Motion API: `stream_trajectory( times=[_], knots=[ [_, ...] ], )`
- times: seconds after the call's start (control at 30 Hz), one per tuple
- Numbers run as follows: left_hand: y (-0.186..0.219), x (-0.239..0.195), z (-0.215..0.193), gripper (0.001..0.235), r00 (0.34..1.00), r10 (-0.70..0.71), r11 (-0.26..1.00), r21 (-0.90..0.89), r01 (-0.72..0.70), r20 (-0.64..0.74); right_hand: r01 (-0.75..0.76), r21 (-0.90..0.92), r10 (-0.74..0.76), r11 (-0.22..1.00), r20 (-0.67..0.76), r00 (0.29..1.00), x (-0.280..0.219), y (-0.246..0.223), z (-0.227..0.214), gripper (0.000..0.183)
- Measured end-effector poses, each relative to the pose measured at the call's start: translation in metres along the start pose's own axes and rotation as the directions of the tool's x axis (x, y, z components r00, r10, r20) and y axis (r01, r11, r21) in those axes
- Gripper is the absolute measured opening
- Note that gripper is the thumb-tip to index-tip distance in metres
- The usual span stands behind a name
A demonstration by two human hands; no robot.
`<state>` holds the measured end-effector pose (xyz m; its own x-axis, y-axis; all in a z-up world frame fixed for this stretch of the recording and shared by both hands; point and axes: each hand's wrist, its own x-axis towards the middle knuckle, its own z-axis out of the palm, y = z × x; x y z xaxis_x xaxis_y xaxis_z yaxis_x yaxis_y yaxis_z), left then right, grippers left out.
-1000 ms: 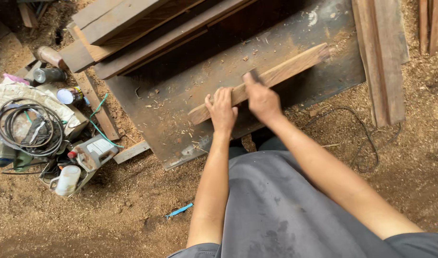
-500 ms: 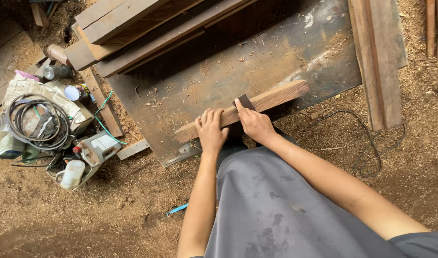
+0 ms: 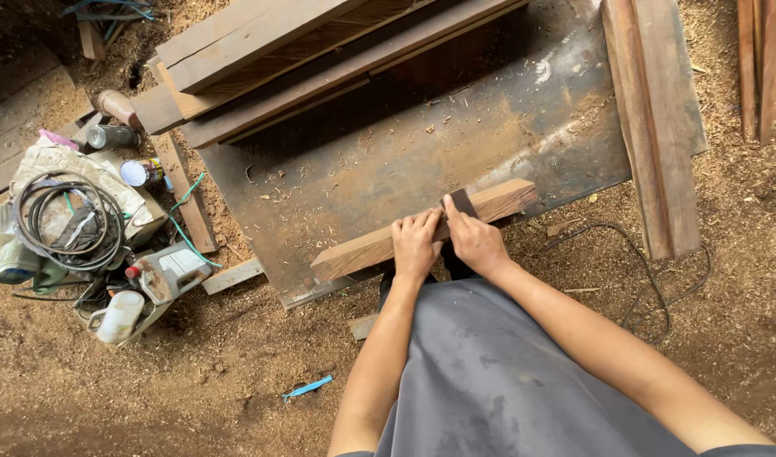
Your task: The person sands a rectangular wooden plank on a metal workbench using a sanding block. They repeatedly rub the block along the length of the plank, flip it over to sand the other side, and continue smoothing the surface.
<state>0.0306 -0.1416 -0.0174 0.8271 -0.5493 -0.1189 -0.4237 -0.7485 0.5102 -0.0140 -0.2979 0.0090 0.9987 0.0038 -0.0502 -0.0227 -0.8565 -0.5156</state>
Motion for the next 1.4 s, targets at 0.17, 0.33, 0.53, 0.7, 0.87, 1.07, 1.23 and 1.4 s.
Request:
stream_trajectory(
  times=[0.17, 0.33, 0.53, 0.7, 0.87, 1.07, 1.23, 1.4],
  knots=[
    [0.008, -0.003, -0.022, 0.074, 0.992, -0.065, 0.995, 0.085, 0.056, 0.105, -0.108, -0.092, 0.111, 0.99, 0.03, 0.993, -0.009, 0.031, -0.01, 0.055],
    [0.032, 0.023, -0.008, 0.075, 0.997, 0.038, 0.992, 0.115, -0.045, 0.07, -0.12, -0.111, 0.104, 0.987, -0.139, 0.985, -0.007, 0.043, -0.005, 0.055],
    [0.035, 0.04, 0.009, 0.072, 0.956, 0.04, 0.992, 0.101, -0.072, 0.291, -0.21, -0.132, 0.204, 0.969, -0.059, 0.977, -0.007, 0.066, -0.033, 0.051],
    [0.029, 0.039, 0.016, 0.074, 0.963, 0.066, 0.993, 0.079, -0.089, 0.261, -0.142, -0.065, 0.142, 0.988, 0.0, 0.99, -0.013, 0.042, -0.028, 0.053],
    [0.027, 0.034, 0.014, 0.07, 0.974, 0.074, 0.994, 0.063, -0.089, 0.213, -0.114, -0.062, 0.114, 0.991, -0.015, 0.993, -0.007, 0.046, -0.034, 0.056],
    [0.028, 0.034, 0.015, 0.065, 0.976, 0.092, 0.994, 0.045, -0.103, 0.198, -0.201, 0.017, 0.202, 0.979, -0.082, 0.976, -0.014, 0.039, -0.029, 0.057],
    [0.029, 0.031, 0.007, 0.081, 0.984, 0.106, 0.991, 0.063, -0.116, 0.146, -0.13, -0.112, 0.137, 0.985, 0.058, 0.989, -0.014, 0.036, -0.029, 0.053],
    [0.025, 0.003, -0.023, 0.098, 0.988, 0.057, 0.994, 0.087, -0.07, 0.144, -0.352, 0.01, 0.353, 0.936, -0.014, 0.936, -0.01, 0.035, -0.02, 0.055]
  ],
)
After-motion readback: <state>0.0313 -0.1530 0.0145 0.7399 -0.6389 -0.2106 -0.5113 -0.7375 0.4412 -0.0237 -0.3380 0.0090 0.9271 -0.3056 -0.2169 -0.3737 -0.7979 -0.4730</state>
